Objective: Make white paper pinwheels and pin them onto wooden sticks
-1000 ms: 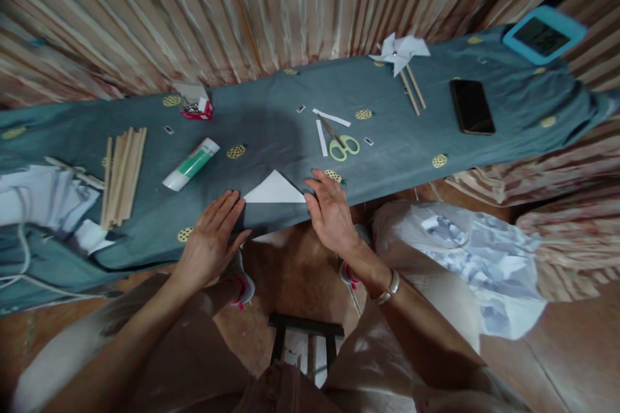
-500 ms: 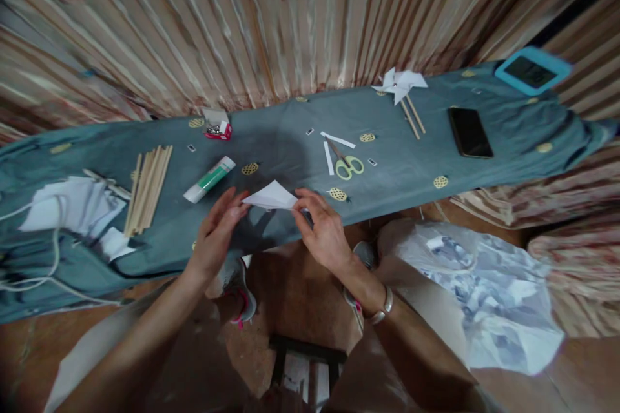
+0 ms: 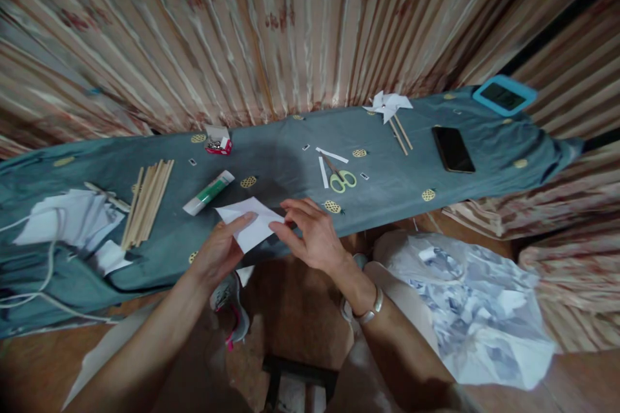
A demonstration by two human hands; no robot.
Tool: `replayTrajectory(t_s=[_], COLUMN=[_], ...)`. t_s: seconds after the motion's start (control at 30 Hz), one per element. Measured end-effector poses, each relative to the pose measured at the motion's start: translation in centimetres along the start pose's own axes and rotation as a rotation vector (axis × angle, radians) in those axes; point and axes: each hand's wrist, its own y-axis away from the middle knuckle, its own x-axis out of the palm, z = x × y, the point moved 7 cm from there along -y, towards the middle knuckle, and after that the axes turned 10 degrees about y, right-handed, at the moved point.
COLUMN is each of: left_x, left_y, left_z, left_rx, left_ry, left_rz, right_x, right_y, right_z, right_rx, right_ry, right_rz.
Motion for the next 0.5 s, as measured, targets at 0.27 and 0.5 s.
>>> replayTrajectory(t_s=[0.27, 0.5], left_x=[0.3, 0.2], left_y=[-0.7, -2.6], left_z=[-2.0, -3.9], left_rx=[0.238, 0.402], left_ry=[0.028, 0.031], left_rz=[0.026, 0.017], right_x=[-2.6, -2.0], right_y=[-1.5, -1.8], right_z=[-11.0, -13.3], right_rx=[0.404, 0.512], right_ry=[0.602, 0.806], right_rz=[0.071, 0.248])
